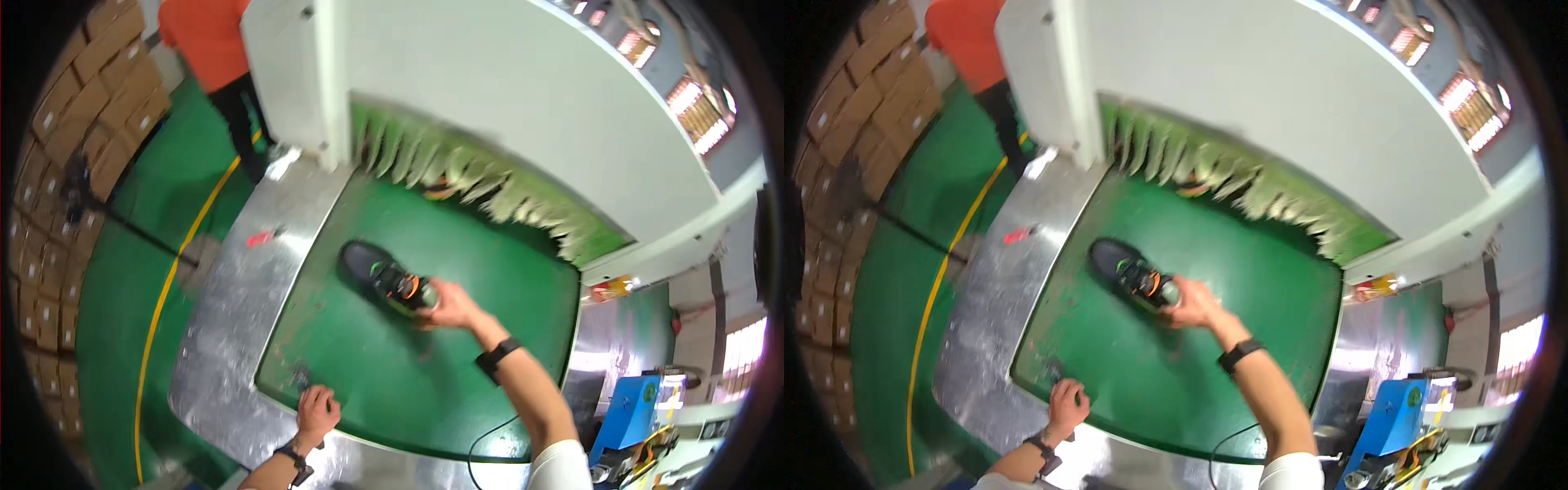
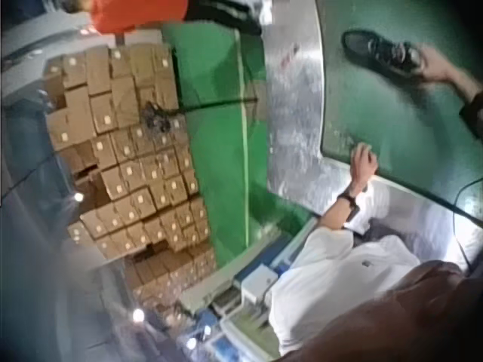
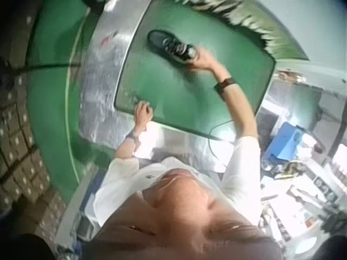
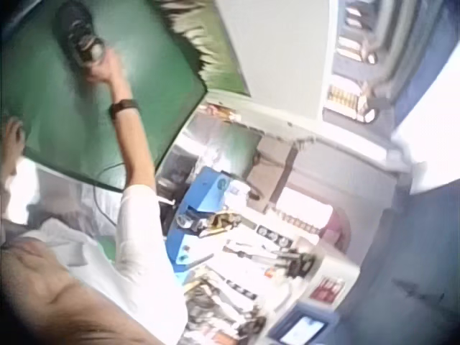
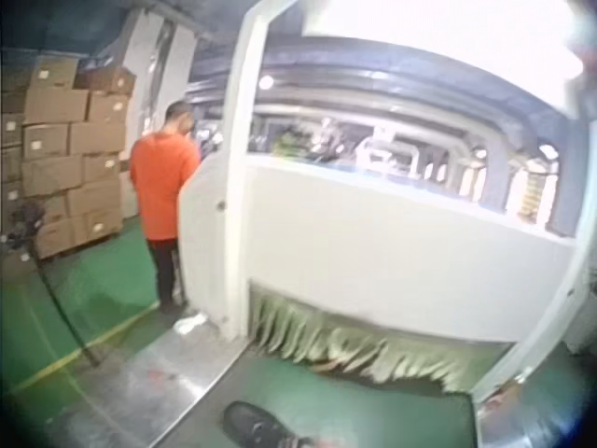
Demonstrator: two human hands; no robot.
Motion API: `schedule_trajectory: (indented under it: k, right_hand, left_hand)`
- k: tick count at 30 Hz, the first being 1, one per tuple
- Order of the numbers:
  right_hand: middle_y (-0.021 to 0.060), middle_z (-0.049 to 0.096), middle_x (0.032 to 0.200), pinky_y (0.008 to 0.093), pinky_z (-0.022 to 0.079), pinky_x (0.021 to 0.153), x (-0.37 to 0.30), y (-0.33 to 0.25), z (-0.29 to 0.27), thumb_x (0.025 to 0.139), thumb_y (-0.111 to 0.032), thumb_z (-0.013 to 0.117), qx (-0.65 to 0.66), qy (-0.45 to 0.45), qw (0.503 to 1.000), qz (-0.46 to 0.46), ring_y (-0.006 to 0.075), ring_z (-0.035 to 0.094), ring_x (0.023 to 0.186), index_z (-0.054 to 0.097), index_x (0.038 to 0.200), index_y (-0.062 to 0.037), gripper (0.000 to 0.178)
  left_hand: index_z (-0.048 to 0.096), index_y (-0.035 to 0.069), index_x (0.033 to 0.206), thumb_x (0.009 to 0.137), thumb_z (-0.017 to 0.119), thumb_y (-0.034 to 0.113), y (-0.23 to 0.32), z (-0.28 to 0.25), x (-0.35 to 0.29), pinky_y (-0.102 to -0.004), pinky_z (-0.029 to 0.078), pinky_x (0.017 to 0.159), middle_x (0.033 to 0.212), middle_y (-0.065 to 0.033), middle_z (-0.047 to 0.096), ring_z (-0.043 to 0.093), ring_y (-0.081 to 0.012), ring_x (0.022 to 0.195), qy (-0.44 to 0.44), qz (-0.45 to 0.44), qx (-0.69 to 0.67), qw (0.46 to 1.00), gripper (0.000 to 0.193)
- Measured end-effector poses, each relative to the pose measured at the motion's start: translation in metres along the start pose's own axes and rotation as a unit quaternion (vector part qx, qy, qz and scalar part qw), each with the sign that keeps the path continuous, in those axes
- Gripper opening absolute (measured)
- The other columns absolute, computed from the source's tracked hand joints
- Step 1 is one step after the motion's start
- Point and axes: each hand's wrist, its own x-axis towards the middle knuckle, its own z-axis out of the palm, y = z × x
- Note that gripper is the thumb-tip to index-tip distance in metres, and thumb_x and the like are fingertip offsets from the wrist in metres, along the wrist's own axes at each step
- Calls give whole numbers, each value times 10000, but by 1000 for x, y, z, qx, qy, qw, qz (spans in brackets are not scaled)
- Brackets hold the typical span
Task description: Operating industrial machinery to shape, press, and heat-set athletic footwear components.
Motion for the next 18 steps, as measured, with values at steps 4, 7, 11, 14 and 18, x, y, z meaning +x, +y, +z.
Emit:
schedule_trajectory:
  k: [4, 7, 11, 14, 18]
  right_hand:
    - [120, 680, 1009, 376, 506, 861, -64, 64, 86, 760, -223, 739, 326, 121, 937, 6, 235, 647, 924, 569, 1167, 12, 500]
    - [69, 648, 1083, 351, 490, 906, -178, 44, 136, 812, -135, 705, 538, 74, 829, 130, 184, 619, 975, 574, 1170, 10, 408]
    - [80, 642, 1091, 311, 484, 908, -405, 7, 175, 824, -84, 700, 663, 194, 684, 234, 163, 607, 985, 565, 1184, 24, 400]
    - [51, 651, 1055, 292, 483, 863, -483, -3, 171, 819, -169, 704, 601, 266, 713, 243, 122, 594, 938, 604, 1136, 12, 379]
    - [77, 666, 975, 310, 498, 799, -543, -41, 155, 756, -229, 726, 484, 361, 764, 225, 130, 583, 865, 569, 1135, 42, 492]
  left_hand:
    - [578, 41, 813, 698, 606, 44, -12, 28, 4, -436, 464, 744, 841, -117, 559, 567, -336, 823, -21, 32, -7, 999, 118]
    - [579, 37, 805, 713, 617, 48, -24, 30, 3, -433, 467, 731, 834, -141, 559, 562, -345, 812, -51, 18, -31, 998, 99]
    - [502, 54, 1250, 787, 687, 131, 78, 11, 32, -388, 461, 848, 1146, -129, 572, 565, -239, 975, -251, -117, -319, 907, 505]
    - [214, 108, 1484, 785, 727, 226, 134, 20, -5, -350, 386, 991, 1392, -126, 394, 448, -205, 1198, -351, -104, -523, 770, 875]
    - [134, 62, 1500, 685, 783, 380, 260, 18, -62, -400, 298, 1110, 1503, -152, 249, 329, -265, 1358, -551, -81, -623, 549, 1090]
